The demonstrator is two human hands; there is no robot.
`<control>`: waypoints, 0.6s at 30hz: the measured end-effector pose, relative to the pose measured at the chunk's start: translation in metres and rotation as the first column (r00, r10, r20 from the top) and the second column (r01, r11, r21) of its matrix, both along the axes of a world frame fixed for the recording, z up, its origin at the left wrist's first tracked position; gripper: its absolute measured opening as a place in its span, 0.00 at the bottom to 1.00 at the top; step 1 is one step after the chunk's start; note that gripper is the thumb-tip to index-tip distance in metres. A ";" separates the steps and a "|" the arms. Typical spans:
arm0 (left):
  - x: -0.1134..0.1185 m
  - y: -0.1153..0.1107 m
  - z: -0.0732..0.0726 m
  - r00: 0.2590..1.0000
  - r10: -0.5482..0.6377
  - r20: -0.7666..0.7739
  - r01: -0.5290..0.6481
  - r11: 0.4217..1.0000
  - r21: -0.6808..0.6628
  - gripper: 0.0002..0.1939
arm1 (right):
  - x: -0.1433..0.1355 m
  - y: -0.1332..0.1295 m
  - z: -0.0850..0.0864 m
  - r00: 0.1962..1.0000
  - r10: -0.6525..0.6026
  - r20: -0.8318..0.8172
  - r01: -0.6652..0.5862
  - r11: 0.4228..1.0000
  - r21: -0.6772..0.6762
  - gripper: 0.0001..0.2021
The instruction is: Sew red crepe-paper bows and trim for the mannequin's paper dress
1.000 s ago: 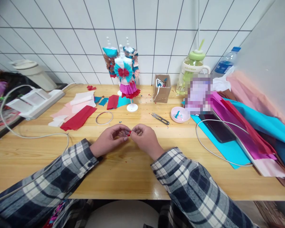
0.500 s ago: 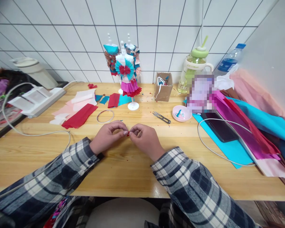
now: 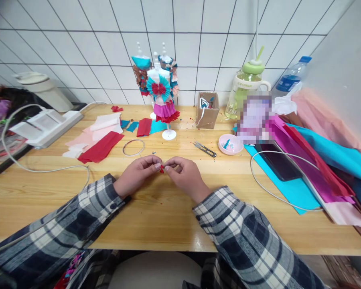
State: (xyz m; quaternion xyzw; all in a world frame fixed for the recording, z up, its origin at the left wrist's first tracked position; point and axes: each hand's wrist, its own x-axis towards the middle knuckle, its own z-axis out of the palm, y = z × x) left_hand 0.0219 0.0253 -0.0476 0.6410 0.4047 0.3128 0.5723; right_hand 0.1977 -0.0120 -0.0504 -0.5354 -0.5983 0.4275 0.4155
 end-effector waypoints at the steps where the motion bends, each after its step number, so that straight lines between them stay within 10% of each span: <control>1: 0.000 0.000 0.000 1.000 -0.004 0.004 0.004 1.000 -0.011 0.14 | 0.001 0.000 0.000 1.000 -0.018 0.022 0.017 1.000 0.023 0.09; 18: 0.001 -0.002 0.002 1.000 -0.012 0.028 0.013 0.999 -0.046 0.13 | -0.001 -0.001 0.000 0.992 -0.010 0.124 -0.013 0.983 0.184 0.11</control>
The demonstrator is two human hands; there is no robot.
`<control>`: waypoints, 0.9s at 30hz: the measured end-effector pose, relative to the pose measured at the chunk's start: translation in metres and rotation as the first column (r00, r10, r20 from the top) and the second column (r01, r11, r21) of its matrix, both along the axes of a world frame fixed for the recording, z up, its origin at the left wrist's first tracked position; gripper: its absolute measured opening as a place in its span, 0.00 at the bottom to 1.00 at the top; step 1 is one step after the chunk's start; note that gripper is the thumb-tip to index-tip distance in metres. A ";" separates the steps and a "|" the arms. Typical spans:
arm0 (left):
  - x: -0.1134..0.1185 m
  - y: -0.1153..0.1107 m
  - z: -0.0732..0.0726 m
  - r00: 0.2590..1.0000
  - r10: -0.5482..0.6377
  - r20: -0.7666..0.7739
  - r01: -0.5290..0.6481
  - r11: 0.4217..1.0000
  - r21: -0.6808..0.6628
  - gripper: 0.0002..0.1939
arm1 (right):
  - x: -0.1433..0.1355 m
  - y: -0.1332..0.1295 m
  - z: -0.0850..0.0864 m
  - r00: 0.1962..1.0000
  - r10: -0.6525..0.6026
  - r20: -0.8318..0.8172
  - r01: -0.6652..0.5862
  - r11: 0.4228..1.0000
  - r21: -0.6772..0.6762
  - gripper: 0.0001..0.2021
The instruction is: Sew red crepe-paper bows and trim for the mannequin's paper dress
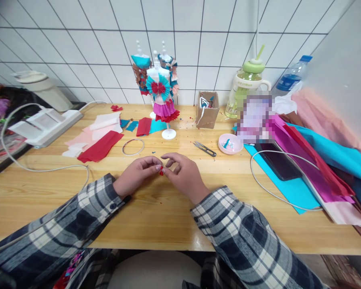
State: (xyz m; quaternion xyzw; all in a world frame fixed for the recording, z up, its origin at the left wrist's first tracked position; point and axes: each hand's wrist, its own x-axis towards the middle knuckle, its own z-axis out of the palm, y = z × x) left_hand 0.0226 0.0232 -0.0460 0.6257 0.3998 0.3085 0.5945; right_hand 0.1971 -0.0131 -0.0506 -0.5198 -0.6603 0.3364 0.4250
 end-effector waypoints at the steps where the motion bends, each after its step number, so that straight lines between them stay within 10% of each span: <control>1: 0.000 0.000 -0.001 1.000 -0.018 0.025 0.019 1.000 -0.023 0.13 | 0.000 0.000 0.000 0.999 0.018 0.032 -0.019 0.998 0.053 0.11; 9: 0.001 0.000 -0.006 0.961 0.041 0.274 0.042 0.957 -0.288 0.19 | 0.003 0.000 0.002 0.988 -0.068 0.136 0.048 0.988 0.145 0.05; 21: 0.002 -0.002 -0.001 0.999 0.022 -0.031 -0.014 0.973 0.232 0.14 | 0.005 0.002 0.002 0.991 -0.012 0.135 0.019 0.999 -0.051 0.06; 27: 0.002 -0.003 -0.001 1.000 -0.007 -0.028 0.013 0.977 0.215 0.17 | 0.005 0.004 0.003 0.992 0.020 0.121 -0.003 0.989 -0.146 0.07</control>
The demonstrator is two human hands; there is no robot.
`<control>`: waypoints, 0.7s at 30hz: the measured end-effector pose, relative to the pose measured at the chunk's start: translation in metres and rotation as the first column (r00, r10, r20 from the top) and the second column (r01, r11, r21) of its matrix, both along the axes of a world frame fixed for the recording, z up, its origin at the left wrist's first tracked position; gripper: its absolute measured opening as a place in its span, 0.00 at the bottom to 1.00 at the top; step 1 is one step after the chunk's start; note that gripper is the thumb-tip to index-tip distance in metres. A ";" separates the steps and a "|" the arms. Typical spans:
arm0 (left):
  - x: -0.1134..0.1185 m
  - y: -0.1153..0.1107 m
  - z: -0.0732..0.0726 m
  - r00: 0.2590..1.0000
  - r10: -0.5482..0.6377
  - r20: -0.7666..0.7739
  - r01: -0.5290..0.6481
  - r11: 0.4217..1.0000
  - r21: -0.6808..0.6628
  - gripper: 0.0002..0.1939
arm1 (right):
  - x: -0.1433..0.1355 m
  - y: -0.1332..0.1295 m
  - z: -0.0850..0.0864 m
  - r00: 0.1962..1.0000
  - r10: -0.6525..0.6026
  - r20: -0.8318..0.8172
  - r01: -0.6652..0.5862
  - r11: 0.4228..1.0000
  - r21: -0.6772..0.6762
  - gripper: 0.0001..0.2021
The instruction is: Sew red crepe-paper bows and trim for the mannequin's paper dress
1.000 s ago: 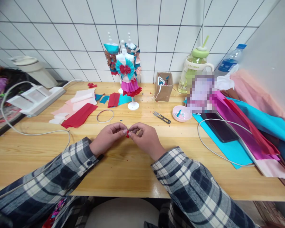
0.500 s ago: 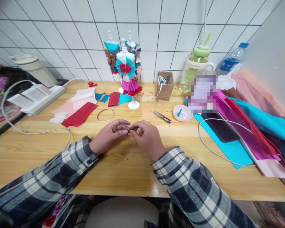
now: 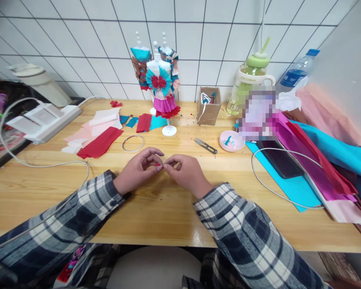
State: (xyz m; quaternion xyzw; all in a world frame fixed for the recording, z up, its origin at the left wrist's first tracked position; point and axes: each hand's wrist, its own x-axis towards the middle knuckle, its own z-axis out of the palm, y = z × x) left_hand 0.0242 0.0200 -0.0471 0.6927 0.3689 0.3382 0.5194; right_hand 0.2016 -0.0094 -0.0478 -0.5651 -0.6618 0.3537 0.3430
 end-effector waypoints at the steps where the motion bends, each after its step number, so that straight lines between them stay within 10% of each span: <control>1: 0.000 0.000 0.000 1.000 -0.009 0.013 0.010 1.000 -0.017 0.18 | 0.000 0.000 0.000 1.000 0.011 -0.007 -0.011 1.000 -0.017 0.07; 9: -0.003 0.004 -0.005 0.978 0.033 0.207 0.032 0.952 -0.304 0.22 | -0.001 0.000 -0.002 0.985 -0.116 -0.130 0.115 0.993 -0.020 0.08; 21: 0.001 0.001 -0.002 1.000 0.015 -0.015 -0.018 0.975 -0.221 0.13 | -0.004 -0.001 -0.004 0.999 -0.041 -0.002 0.041 0.991 0.130 0.06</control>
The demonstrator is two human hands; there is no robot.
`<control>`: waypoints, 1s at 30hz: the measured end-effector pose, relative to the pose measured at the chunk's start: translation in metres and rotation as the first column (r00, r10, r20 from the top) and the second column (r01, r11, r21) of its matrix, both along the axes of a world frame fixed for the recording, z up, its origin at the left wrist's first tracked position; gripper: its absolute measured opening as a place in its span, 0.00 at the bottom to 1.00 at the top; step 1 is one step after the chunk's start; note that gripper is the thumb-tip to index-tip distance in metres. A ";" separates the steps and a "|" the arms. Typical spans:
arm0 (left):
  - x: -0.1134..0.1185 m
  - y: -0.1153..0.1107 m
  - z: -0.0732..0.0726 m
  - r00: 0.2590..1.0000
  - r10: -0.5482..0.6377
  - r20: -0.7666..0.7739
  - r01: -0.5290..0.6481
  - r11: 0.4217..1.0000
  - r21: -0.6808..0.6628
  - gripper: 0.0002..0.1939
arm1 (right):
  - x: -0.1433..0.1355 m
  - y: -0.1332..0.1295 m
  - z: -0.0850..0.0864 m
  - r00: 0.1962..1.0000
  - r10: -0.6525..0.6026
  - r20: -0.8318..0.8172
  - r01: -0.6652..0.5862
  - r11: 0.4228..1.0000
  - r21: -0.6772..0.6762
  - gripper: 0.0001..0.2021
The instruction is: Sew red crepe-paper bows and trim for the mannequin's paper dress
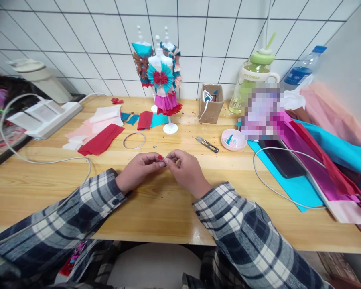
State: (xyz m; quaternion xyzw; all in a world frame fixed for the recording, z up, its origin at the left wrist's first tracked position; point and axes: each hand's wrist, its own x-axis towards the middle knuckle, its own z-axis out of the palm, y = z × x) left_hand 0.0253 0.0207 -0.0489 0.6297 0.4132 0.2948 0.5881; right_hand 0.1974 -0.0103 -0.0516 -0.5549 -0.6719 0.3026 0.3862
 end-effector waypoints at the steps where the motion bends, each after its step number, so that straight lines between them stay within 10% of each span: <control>1: -0.001 0.001 0.000 1.000 -0.013 -0.002 0.013 1.000 -0.008 0.12 | 0.001 0.000 0.000 1.000 0.012 0.025 -0.013 1.000 0.020 0.06; 7: -0.004 0.003 -0.001 0.998 -0.042 -0.038 0.042 0.999 -0.006 0.10 | 0.003 -0.001 0.002 0.988 0.032 0.153 -0.055 0.988 0.147 0.05; 19: -0.006 0.003 -0.001 0.997 -0.066 0.040 0.071 0.991 -0.116 0.10 | 0.004 0.001 0.001 0.997 0.034 -0.075 -0.041 0.994 -0.097 0.05; 30: -0.005 0.005 0.000 0.998 -0.057 -0.023 0.056 0.998 -0.034 0.12 | 0.004 -0.003 0.003 0.979 -0.036 0.201 -0.005 0.979 0.202 0.03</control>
